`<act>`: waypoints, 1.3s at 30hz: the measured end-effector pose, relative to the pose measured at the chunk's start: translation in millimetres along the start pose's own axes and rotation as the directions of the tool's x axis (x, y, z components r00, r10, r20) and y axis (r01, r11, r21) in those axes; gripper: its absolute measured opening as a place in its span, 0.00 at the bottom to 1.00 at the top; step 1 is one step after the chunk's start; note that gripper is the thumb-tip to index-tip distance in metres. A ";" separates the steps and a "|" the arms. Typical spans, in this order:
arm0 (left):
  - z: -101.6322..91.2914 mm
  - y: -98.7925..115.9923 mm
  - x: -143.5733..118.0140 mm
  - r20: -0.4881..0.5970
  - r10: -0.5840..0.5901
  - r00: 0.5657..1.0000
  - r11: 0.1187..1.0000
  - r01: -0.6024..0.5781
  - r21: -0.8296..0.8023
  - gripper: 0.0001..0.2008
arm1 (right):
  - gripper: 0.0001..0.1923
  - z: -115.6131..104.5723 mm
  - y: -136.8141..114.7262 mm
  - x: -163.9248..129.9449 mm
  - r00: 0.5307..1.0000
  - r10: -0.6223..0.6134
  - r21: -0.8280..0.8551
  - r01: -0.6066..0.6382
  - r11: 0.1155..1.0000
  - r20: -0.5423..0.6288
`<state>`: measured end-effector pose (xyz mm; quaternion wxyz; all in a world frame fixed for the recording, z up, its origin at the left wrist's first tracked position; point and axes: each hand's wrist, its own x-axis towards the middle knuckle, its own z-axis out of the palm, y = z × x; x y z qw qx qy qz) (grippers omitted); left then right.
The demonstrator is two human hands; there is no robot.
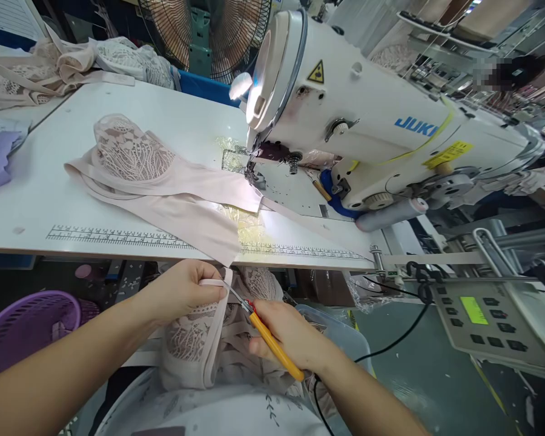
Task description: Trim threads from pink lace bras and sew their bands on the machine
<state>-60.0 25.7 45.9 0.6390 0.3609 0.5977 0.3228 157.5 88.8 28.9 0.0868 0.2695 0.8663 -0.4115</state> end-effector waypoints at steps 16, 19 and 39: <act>-0.1 2.0 1.4 -0.009 -0.006 1.000 1.000 0.006 -0.013 0.14 | 0.27 9.5 4.4 3.9 0.995 0.076 0.096 -0.070 0.993 -0.061; 0.4 3.2 0.5 -0.020 -0.008 1.000 1.000 0.008 -0.008 0.14 | 0.26 13.9 6.8 5.0 0.994 0.054 0.084 -0.045 0.995 -0.099; -3.5 18.6 -29.3 -0.190 0.338 0.922 0.928 -0.293 0.229 0.12 | 0.21 14.0 -45.3 41.1 0.870 0.003 0.703 0.397 0.591 -0.494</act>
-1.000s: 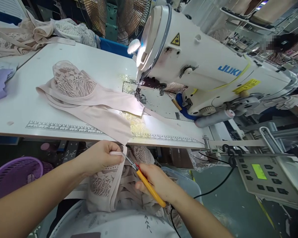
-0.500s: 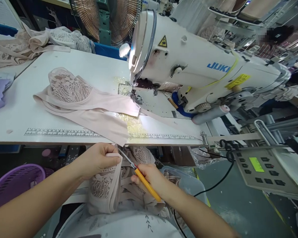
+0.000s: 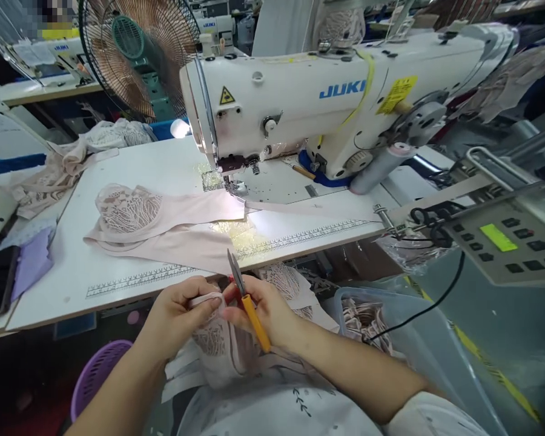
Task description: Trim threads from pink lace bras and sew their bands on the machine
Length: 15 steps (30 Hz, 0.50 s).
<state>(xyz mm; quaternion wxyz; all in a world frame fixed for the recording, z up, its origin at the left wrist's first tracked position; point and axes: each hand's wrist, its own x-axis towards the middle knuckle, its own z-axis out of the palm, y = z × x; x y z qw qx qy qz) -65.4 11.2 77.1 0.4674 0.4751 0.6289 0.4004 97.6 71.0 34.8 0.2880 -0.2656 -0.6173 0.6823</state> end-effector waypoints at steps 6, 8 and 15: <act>2.8 -8.1 -2.7 -0.083 0.078 0.993 0.996 -0.082 -0.038 0.08 | 0.18 13.3 -4.9 3.8 1.000 0.021 0.156 -0.017 0.988 -0.021; 3.2 -13.1 -3.9 -0.110 0.080 0.991 0.993 -0.089 -0.079 0.08 | 0.17 13.3 -5.1 3.5 0.999 0.030 0.156 -0.027 0.987 -0.020; 0.1 -27.4 -8.3 -0.174 0.338 0.925 0.941 -0.335 0.044 0.04 | 0.17 11.5 -3.3 3.3 0.999 0.045 0.114 -0.045 0.992 0.000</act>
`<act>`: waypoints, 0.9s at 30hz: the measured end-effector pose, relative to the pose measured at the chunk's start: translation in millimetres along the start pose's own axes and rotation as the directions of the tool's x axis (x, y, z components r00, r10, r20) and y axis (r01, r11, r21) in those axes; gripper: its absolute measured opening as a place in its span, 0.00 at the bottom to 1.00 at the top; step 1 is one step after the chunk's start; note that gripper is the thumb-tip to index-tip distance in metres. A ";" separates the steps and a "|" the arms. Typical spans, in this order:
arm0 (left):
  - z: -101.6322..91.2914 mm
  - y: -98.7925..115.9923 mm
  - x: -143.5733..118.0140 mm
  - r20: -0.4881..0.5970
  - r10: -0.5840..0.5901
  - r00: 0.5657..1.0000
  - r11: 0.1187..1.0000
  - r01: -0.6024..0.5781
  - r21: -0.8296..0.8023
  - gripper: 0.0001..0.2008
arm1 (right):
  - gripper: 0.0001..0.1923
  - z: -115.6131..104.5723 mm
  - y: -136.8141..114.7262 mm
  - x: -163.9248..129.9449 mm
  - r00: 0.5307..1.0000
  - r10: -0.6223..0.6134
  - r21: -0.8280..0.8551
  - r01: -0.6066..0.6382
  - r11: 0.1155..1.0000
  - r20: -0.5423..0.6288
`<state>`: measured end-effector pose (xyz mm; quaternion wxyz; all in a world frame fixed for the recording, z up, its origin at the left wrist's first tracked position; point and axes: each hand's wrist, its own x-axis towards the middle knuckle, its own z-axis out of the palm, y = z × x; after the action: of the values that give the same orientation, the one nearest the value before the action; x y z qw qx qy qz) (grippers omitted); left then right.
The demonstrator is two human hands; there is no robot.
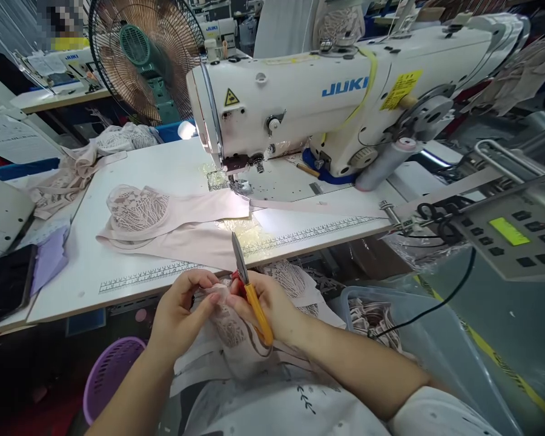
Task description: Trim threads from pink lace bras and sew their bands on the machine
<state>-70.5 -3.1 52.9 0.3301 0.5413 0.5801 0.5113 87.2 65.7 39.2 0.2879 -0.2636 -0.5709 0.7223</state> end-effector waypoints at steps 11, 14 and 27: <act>-17.8 26.2 11.5 0.315 -0.133 0.940 0.968 0.054 0.247 0.06 | 0.15 -4.3 -13.0 -0.9 0.959 -0.225 -0.373 0.274 0.886 0.172; -19.2 31.7 10.1 0.307 -0.118 0.944 0.962 0.033 0.270 0.08 | 0.15 -1.3 -11.5 -0.9 0.960 -0.237 -0.403 0.278 0.872 0.149; -36.0 60.4 -18.3 -0.241 -0.041 0.970 0.908 0.137 0.396 0.06 | 0.10 1.9 28.3 -17.6 0.923 -0.305 -0.720 0.376 0.583 0.235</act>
<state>-83.0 -35.8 116.5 0.1637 0.5091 0.7325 0.4212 94.9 46.6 12.9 0.2603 -0.2131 -0.8697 0.3612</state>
